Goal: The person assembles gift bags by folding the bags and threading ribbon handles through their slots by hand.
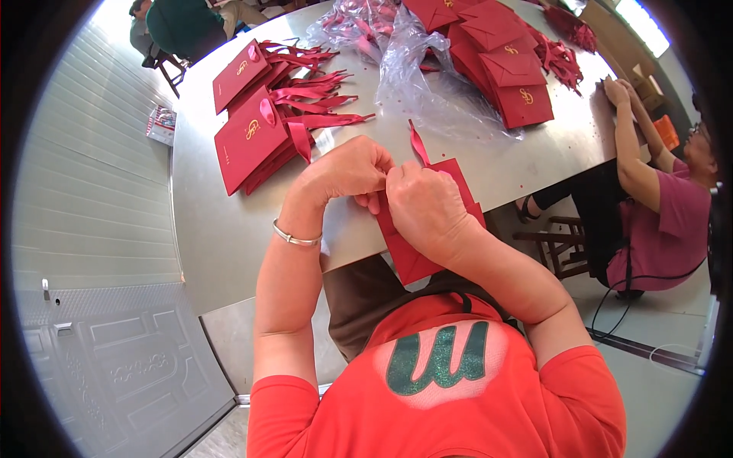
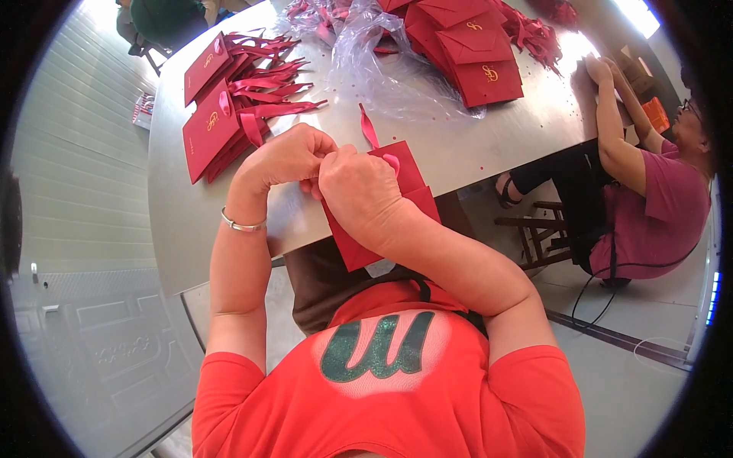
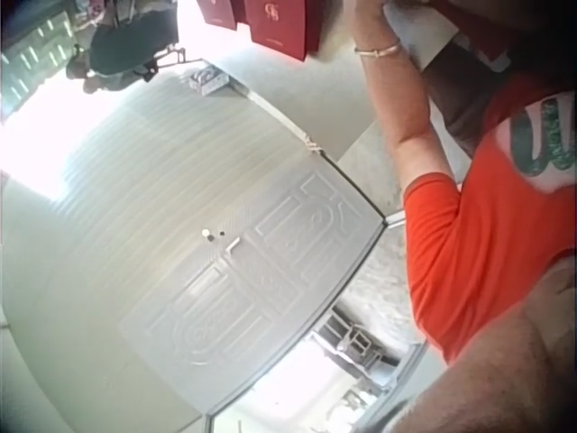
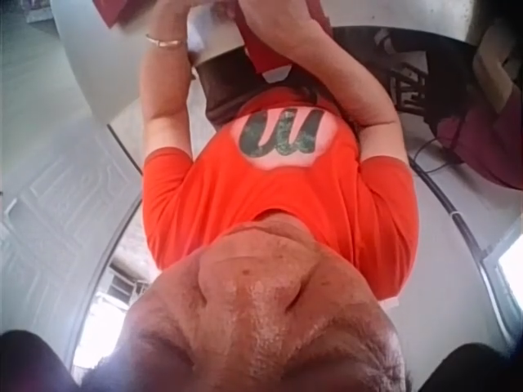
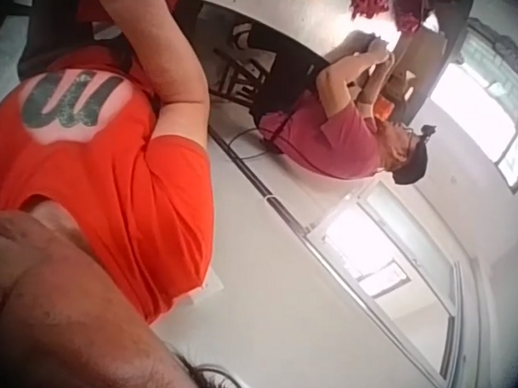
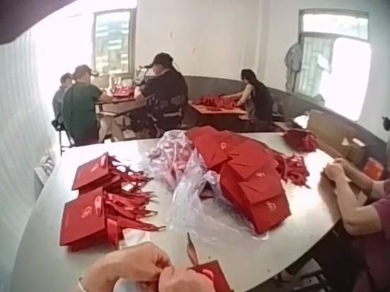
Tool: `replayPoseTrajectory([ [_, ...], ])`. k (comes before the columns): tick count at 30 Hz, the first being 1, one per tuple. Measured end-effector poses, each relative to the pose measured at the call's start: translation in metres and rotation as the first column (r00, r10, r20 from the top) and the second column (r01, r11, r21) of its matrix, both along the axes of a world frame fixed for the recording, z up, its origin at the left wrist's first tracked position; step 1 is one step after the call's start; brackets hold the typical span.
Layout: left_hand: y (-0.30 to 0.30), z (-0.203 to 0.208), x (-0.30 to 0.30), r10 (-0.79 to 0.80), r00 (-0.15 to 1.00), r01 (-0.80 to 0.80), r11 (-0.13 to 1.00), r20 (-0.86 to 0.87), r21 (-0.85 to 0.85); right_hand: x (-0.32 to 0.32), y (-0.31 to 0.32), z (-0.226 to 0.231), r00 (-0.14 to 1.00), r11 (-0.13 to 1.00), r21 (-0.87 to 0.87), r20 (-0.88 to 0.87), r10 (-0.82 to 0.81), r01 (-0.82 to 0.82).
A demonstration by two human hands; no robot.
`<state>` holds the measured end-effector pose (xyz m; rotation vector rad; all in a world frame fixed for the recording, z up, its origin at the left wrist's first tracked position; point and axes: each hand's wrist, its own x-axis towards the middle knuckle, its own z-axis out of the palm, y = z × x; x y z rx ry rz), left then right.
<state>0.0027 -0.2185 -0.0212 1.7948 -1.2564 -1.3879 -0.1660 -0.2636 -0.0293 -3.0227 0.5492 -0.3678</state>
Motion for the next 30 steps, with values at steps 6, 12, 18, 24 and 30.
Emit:
replayPoseTrajectory([
  [6,0.0,-0.005,0.003,-0.018,0.999,0.019,1.0,0.04,-0.022,0.008,-0.005,-0.005,1.0,0.998,0.057,-0.006,-0.005,0.005],
  [12,0.001,0.0,-0.001,-0.007,1.0,0.007,0.999,0.004,-0.036,0.004,-0.023,-0.009,0.982,0.914,0.406,0.18,-0.056,-0.022],
  [18,-0.001,-0.003,-0.005,0.065,0.996,-0.067,0.997,-0.061,-0.029,-0.006,-0.042,-0.004,0.977,0.897,0.424,0.211,0.039,-0.128],
  [24,-0.003,-0.003,-0.005,0.081,0.996,-0.08,0.996,0.03,-0.031,-0.007,-0.089,0.048,0.928,0.303,0.953,-0.089,0.361,-0.027],
  [30,-0.005,-0.002,-0.008,0.05,0.999,-0.049,0.998,0.02,-0.037,-0.002,-0.112,0.054,0.933,0.257,0.953,0.063,0.355,-0.162],
])
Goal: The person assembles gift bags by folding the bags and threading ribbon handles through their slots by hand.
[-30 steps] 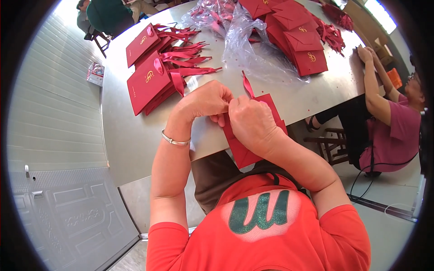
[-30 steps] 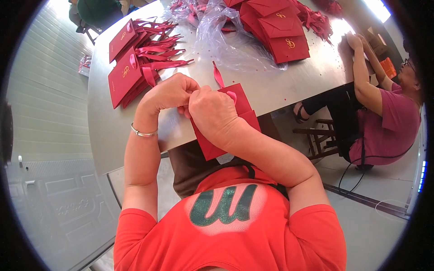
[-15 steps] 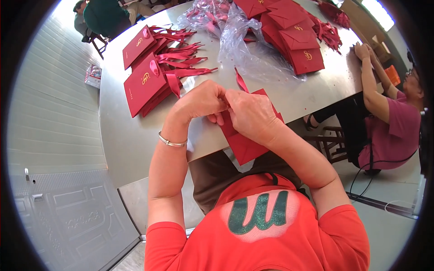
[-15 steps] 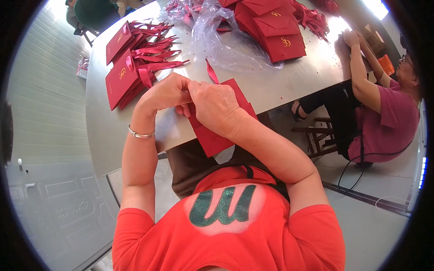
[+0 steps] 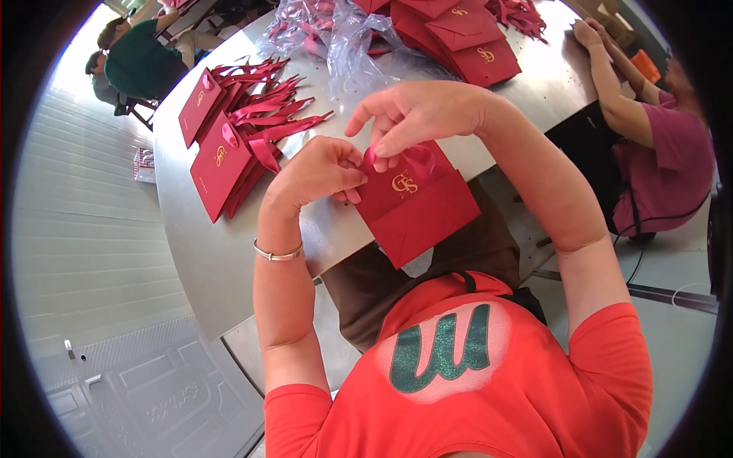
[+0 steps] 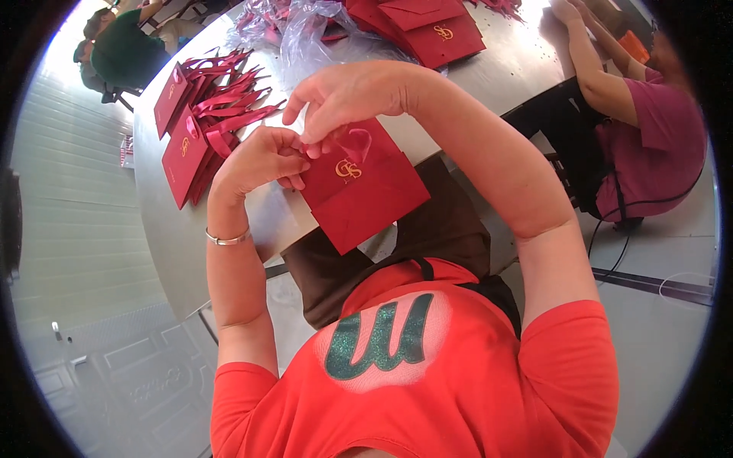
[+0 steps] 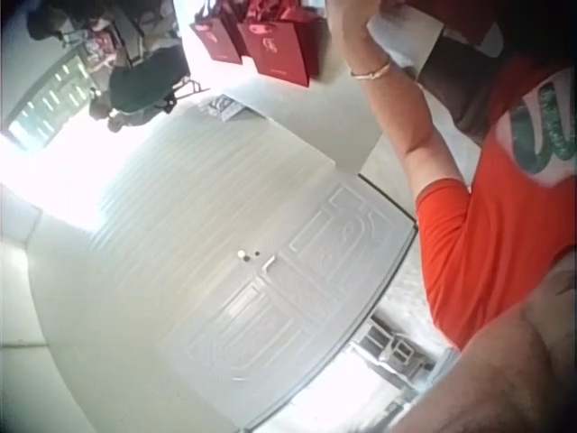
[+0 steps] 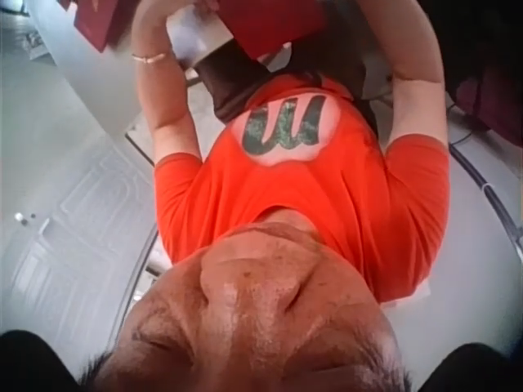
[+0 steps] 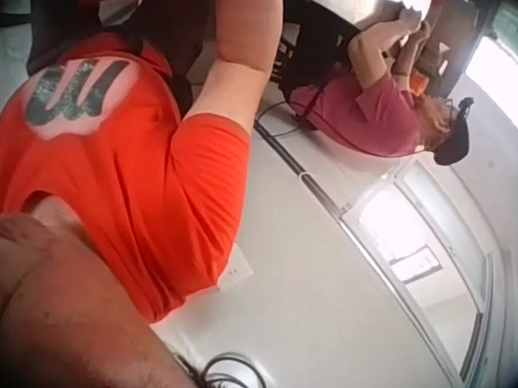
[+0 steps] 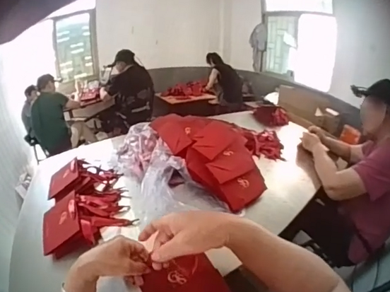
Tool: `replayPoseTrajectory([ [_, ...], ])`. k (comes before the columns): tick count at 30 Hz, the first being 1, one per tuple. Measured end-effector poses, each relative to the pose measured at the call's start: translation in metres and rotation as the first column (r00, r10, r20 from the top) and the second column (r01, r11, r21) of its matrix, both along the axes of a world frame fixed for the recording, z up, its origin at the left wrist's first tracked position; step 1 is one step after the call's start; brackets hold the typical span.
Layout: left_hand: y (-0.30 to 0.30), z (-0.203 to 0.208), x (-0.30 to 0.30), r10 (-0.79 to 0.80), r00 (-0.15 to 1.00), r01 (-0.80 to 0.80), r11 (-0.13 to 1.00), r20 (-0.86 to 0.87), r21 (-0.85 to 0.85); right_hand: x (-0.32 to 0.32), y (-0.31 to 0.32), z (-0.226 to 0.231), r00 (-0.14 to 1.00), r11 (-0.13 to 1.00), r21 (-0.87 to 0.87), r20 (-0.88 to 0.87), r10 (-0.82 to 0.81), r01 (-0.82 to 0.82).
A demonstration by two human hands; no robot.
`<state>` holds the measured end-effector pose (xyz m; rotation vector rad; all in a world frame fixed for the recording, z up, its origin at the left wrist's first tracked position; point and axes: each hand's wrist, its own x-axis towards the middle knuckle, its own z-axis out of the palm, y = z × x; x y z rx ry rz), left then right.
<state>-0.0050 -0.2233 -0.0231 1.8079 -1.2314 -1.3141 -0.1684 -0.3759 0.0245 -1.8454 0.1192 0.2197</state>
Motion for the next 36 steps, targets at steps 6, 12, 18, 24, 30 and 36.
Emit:
replayPoseTrajectory([
  [6,0.002,-0.002,-0.002,0.012,1.0,-0.012,1.0,0.023,0.0,0.004,0.002,0.018,1.0,1.0,-0.005,-0.002,-0.006,0.006],
  [12,0.002,0.003,-0.003,0.036,0.999,-0.036,0.999,0.023,0.017,0.005,-0.003,0.026,0.996,0.998,-0.019,0.074,0.055,-0.053],
  [18,0.001,0.005,-0.004,0.033,0.999,-0.034,0.999,0.038,0.038,0.004,0.002,0.029,0.983,0.984,-0.177,0.181,0.039,-0.006],
  [24,0.002,0.005,-0.003,0.033,0.999,-0.034,0.998,0.025,0.047,0.003,0.008,0.03,0.958,0.907,-0.415,0.282,0.05,0.074],
  [30,0.002,0.008,-0.005,0.03,0.999,-0.03,0.999,0.014,0.032,0.008,0.005,0.02,0.986,0.994,-0.107,0.164,-0.004,0.022],
  [36,0.005,0.014,-0.008,0.059,0.998,-0.058,0.998,0.031,-0.04,0.029,-0.007,-0.021,0.978,0.97,-0.203,0.186,-0.096,0.134],
])
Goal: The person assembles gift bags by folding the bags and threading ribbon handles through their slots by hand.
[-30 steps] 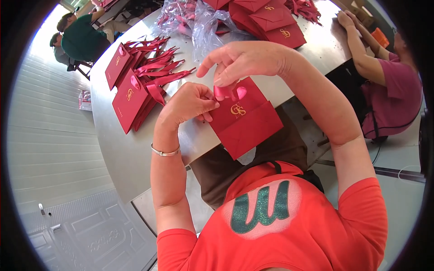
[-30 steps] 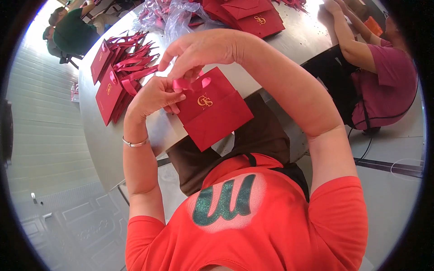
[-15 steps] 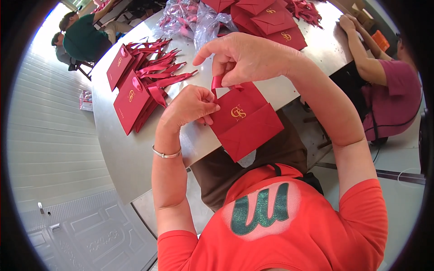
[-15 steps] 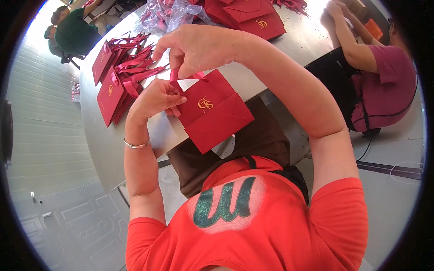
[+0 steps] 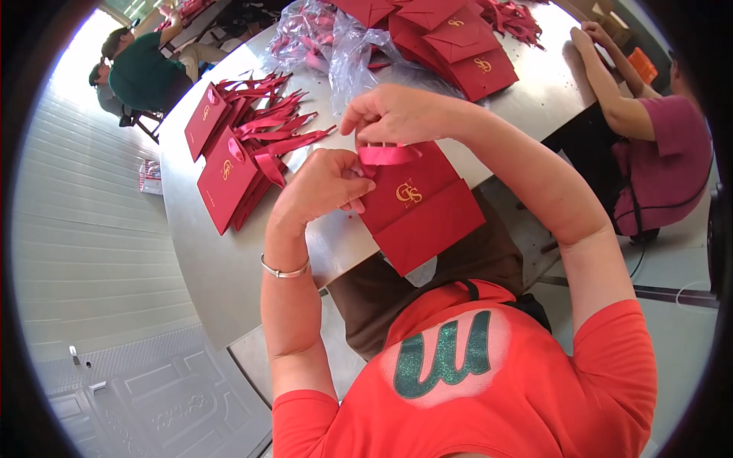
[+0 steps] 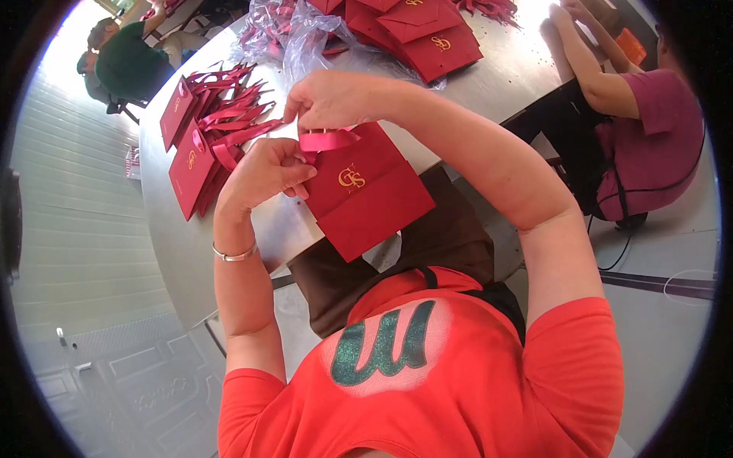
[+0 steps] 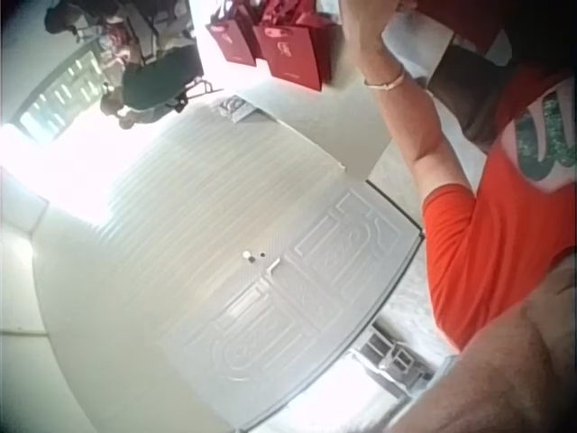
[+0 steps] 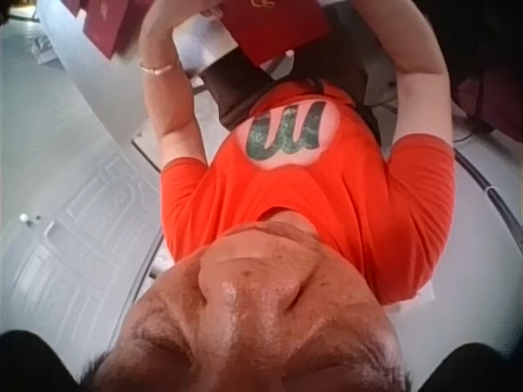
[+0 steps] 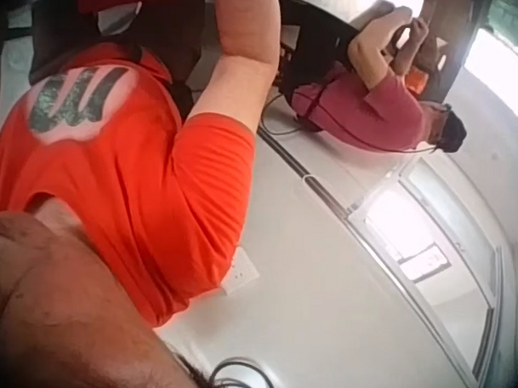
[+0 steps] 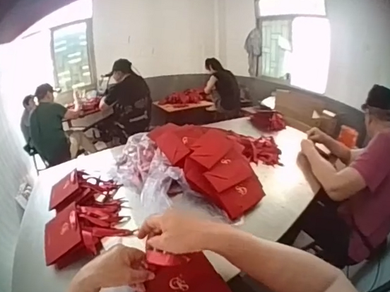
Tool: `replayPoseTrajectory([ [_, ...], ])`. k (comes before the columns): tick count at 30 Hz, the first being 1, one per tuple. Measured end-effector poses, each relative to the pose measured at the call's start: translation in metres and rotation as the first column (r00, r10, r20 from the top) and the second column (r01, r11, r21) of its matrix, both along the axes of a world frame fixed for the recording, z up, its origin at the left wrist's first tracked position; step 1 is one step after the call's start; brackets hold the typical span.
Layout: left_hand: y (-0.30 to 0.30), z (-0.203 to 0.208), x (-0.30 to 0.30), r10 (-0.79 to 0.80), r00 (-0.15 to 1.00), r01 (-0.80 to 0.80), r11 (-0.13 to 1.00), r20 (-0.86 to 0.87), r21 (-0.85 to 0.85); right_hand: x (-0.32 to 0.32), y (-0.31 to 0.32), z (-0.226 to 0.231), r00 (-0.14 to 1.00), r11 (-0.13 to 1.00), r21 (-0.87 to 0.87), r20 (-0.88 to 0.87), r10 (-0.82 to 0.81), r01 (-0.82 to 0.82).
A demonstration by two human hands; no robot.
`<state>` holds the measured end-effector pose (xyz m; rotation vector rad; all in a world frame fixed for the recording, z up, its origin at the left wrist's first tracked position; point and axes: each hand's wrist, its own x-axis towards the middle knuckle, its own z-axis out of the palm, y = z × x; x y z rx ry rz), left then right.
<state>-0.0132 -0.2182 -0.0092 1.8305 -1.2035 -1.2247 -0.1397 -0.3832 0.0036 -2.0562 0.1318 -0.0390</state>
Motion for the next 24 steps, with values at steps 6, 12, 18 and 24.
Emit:
replayPoseTrajectory([
  [6,0.001,-0.001,-0.007,-0.002,0.998,0.004,0.999,0.065,-0.038,0.008,-0.011,-0.005,0.978,0.981,-0.042,-0.077,-0.192,0.189],
  [12,0.004,-0.002,-0.009,-0.035,0.999,0.038,0.995,0.037,-0.097,0.003,-0.008,0.005,0.923,0.988,-0.089,-0.377,0.084,-0.126],
  [18,0.005,-0.003,-0.016,-0.009,0.997,0.028,0.969,0.076,-0.244,0.004,-0.01,0.006,0.928,0.984,0.006,-0.331,0.171,-0.18],
  [24,0.01,0.005,-0.024,-0.046,0.958,0.124,0.956,0.284,-0.265,0.011,-0.015,-0.002,0.851,0.932,0.117,-0.381,0.361,-0.343],
])
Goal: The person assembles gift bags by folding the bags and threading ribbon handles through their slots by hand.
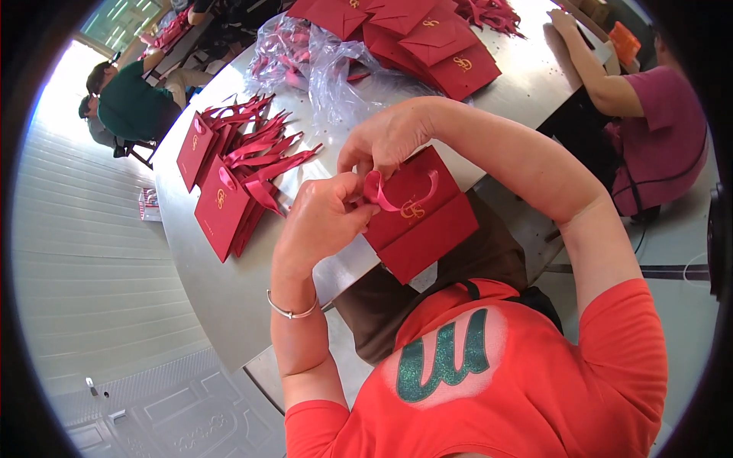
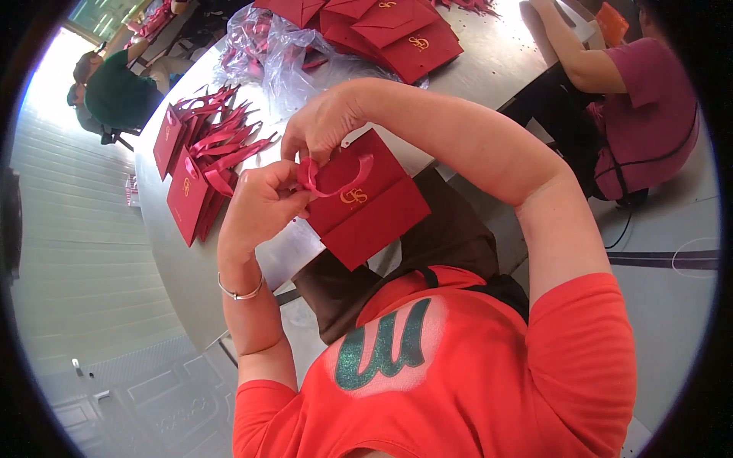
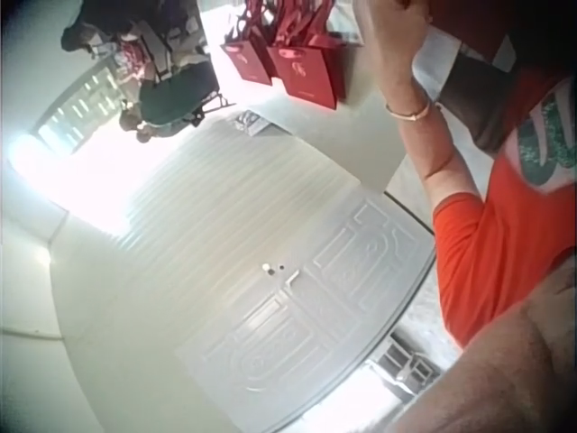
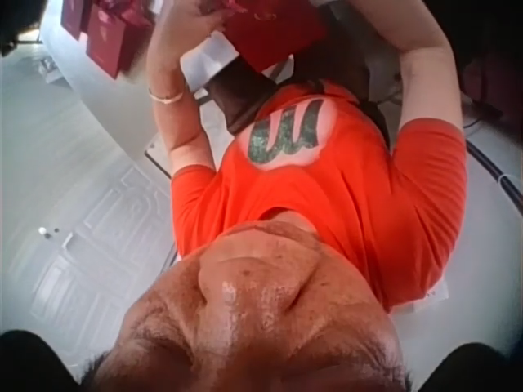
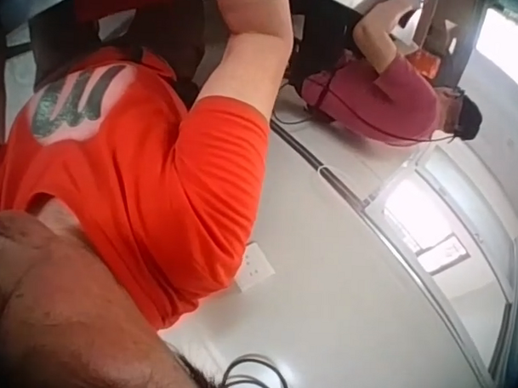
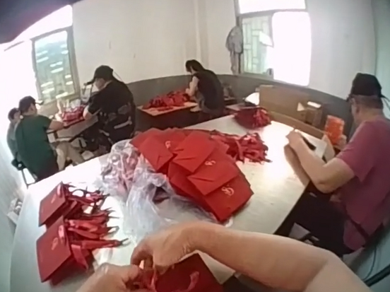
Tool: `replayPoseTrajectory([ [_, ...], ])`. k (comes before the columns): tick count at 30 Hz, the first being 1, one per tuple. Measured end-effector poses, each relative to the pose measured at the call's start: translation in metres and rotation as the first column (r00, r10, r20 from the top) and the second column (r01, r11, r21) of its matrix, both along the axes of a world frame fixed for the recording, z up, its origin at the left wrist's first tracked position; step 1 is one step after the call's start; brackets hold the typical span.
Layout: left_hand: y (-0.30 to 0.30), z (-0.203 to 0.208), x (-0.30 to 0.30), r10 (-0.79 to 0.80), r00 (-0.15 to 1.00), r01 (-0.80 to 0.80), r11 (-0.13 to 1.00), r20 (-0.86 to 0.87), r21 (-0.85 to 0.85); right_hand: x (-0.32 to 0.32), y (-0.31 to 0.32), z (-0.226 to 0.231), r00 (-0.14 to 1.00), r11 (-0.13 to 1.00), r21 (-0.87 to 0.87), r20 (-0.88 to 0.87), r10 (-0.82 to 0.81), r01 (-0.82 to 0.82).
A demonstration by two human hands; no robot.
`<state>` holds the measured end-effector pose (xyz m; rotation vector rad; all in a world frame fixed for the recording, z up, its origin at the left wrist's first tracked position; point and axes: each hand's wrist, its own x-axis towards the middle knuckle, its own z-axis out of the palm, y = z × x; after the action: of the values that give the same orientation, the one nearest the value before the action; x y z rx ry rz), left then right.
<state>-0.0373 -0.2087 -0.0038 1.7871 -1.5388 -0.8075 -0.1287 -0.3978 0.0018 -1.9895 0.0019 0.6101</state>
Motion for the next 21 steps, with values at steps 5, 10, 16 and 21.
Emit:
replayPoseTrajectory([
  [5,0.003,-0.001,-0.001,0.003,0.998,-0.005,0.999,-0.065,-0.041,0.002,-0.004,-0.016,0.999,0.978,0.208,-0.049,-0.017,0.027],
  [10,0.002,-0.004,0.001,-0.013,1.0,0.014,0.999,0.014,-0.051,0.004,-0.006,-0.032,0.985,0.938,0.326,-0.155,-0.075,0.123],
  [16,0.0,-0.005,0.001,-0.036,0.997,0.034,0.999,-0.062,-0.023,-0.005,-0.009,-0.032,0.98,0.915,0.375,-0.177,-0.089,0.151],
  [21,-0.001,-0.007,0.0,-0.011,0.999,0.01,1.0,-0.041,-0.005,-0.003,-0.002,-0.034,0.97,0.93,0.296,-0.172,-0.174,0.22],
])
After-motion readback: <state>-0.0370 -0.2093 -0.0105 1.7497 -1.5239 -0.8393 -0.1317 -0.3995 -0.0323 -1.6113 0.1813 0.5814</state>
